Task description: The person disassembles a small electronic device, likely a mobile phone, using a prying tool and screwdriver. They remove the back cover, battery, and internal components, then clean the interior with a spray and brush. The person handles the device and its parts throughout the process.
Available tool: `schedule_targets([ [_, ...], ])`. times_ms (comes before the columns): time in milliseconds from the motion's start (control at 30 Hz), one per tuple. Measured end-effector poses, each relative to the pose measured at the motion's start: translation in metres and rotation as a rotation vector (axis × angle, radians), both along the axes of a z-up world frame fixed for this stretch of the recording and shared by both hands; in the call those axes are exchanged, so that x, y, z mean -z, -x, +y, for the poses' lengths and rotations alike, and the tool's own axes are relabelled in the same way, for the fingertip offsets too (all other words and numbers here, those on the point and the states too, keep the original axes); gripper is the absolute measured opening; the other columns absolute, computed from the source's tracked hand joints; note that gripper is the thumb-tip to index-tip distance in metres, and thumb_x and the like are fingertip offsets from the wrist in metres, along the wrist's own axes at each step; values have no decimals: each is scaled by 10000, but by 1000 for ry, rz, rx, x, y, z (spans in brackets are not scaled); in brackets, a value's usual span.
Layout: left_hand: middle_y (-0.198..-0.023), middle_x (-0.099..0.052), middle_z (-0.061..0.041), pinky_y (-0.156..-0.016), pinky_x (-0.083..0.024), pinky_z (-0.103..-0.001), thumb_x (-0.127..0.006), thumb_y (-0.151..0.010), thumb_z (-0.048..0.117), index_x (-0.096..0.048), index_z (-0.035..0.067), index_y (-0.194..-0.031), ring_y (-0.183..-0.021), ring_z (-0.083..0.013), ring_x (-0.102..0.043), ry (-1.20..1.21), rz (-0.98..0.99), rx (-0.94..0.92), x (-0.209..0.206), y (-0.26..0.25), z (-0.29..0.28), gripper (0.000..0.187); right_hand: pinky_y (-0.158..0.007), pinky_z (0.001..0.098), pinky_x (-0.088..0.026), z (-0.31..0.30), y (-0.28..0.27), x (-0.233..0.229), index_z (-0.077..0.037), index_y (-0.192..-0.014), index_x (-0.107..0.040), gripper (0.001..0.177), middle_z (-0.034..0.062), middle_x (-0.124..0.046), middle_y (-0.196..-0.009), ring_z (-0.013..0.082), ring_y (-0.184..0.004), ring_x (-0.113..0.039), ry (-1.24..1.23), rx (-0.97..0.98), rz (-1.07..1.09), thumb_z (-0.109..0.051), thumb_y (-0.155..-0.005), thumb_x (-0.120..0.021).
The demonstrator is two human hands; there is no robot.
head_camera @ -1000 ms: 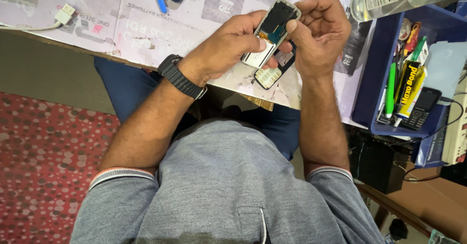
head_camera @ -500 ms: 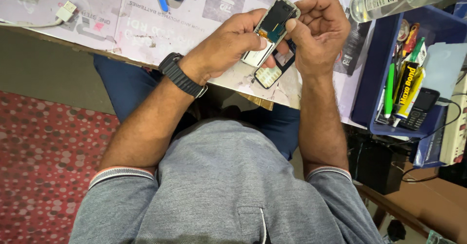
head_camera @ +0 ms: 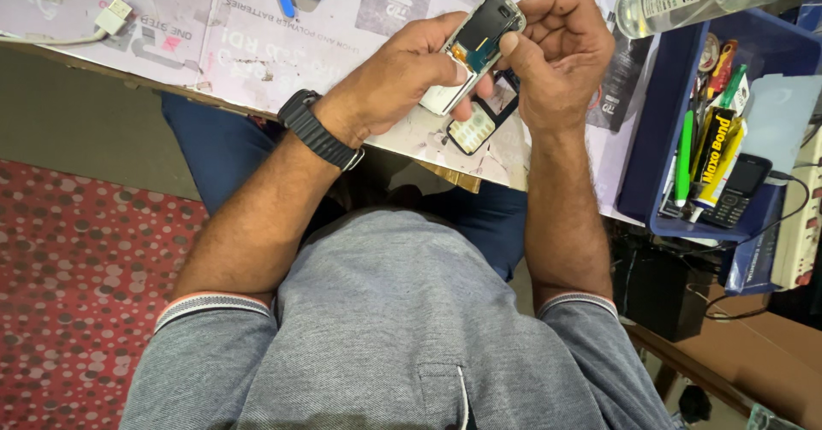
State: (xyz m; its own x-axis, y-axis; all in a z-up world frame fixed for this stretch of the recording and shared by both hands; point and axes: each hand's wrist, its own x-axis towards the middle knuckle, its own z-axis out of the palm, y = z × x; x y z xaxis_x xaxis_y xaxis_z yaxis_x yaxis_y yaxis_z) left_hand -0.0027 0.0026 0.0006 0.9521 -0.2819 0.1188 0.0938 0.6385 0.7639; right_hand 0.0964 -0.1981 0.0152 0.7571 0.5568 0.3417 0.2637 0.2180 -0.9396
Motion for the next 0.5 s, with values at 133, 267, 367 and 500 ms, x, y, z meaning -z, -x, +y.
schedule_targets([
  [133,-988,-703,-109,-707,-612,-276,-512,-970,24,-553,-36,-1340,-723,-121,-682,12,-18,-3,1,-1,0,377,-672,253,-610,1,1,0,73,-1181,-573,234,151,-709,-1005,144,-771,-716,9,4,10,98,-996,-716],
  [267,-991,-697,-99,-695,-602,-269,-546,-992,77,-567,-26,-1294,-717,-116,-676,13,-21,-3,3,0,0,320,-672,250,-610,1,2,-1,71,-1185,-573,237,147,-705,-1015,141,-776,-715,21,1,17,93,-994,-712],
  [367,-989,-697,-90,-689,-596,-258,-567,-1014,140,-574,-12,-1287,-715,-107,-672,10,-23,-5,3,0,1,313,-671,245,-600,2,2,-1,67,-1189,-570,244,147,-705,-1015,140,-776,-710,14,6,29,95,-1001,-722],
  [500,-979,-712,-97,-680,-600,-259,-558,-1042,226,-574,-18,-1276,-705,-114,-684,29,-15,-12,3,0,1,339,-672,252,-609,1,2,1,69,-1187,-572,239,148,-707,-1016,144,-774,-714,6,5,33,90,-1002,-722],
])
